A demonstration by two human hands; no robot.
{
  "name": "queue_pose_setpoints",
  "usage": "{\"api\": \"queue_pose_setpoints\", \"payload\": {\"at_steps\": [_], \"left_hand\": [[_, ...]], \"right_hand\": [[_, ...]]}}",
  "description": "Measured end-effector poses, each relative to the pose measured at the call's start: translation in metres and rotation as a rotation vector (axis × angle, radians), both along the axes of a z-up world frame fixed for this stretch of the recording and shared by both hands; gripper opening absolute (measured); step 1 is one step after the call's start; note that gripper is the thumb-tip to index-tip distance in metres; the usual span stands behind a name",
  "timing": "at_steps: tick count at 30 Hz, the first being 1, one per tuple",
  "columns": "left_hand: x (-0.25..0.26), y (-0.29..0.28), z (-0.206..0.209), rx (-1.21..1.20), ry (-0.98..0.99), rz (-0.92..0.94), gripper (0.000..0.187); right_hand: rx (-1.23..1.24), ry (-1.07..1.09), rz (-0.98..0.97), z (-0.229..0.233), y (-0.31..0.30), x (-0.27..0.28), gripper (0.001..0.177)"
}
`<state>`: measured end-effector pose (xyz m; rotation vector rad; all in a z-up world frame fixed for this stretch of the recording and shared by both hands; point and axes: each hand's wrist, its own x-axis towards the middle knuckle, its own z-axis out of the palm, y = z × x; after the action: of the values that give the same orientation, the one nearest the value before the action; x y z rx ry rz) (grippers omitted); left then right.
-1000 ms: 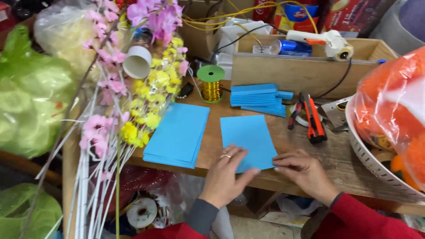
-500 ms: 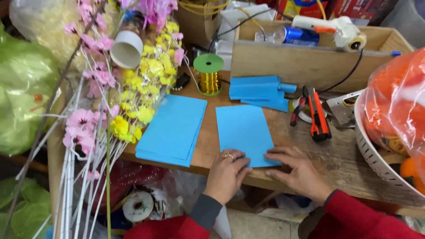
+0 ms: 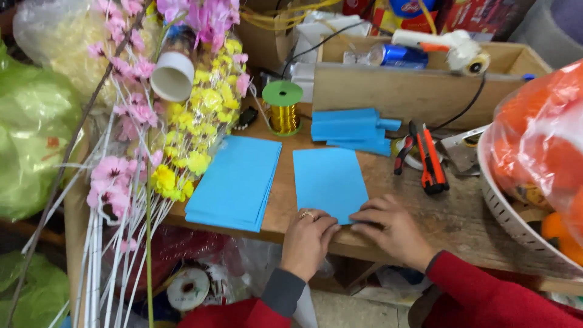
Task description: Folding small rectangular pieces of blue paper into thin strips at a workbench.
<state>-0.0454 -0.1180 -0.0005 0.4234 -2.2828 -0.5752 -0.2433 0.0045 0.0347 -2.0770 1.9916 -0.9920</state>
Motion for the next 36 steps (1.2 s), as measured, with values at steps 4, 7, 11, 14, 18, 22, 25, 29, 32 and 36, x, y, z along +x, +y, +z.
{"api": "queue_pose_setpoints", "payload": {"at_steps": [4, 7, 11, 14, 18, 22, 25, 29, 32, 36], "left_hand": [[-0.005, -0.008, -0.024, 0.063, -0.035, 0.047, 0.018], [-0.003, -0.008, -0.023, 0.113, -0.014, 0.044, 0.014], [-0.005, -0.003, -0.028, 0.092, -0.017, 0.071, 0.017], [0.005, 0.017, -0.003, -0.206, -0.021, 0.18, 0.019], [0.014, 0.054, 0.024, -0.303, -0.012, 0.201, 0.037], [0.015, 0.073, 0.013, -0.217, -0.254, 0.159, 0.071], [0.016, 0.069, 0.008, -0.191, -0.377, 0.163, 0.075], [0.013, 0.064, 0.004, -0.166, -0.38, 0.138, 0.076], [0.011, 0.062, -0.001, -0.146, -0.389, 0.129, 0.078], [0.013, 0.06, -0.006, -0.157, -0.391, 0.12, 0.08]], "right_hand": [[-0.132, -0.126, -0.105, -0.024, 0.002, 0.001, 0.014], [-0.138, -0.241, -0.077, -0.028, 0.004, -0.001, 0.012], [-0.031, -0.333, -0.094, -0.017, 0.001, 0.003, 0.009], [0.021, -0.43, -0.146, -0.009, -0.001, 0.01, 0.01], [0.109, -0.487, -0.189, -0.006, -0.005, 0.009, 0.01], [0.125, -0.504, -0.177, -0.001, -0.005, 0.01, 0.011], [0.099, -0.478, -0.18, -0.005, -0.005, 0.011, 0.01], [0.076, -0.415, -0.191, -0.01, -0.003, 0.009, 0.011], [0.049, -0.254, -0.229, -0.016, 0.008, 0.013, 0.012], [-0.217, 0.289, -0.213, -0.03, 0.028, 0.036, 0.039]]}}
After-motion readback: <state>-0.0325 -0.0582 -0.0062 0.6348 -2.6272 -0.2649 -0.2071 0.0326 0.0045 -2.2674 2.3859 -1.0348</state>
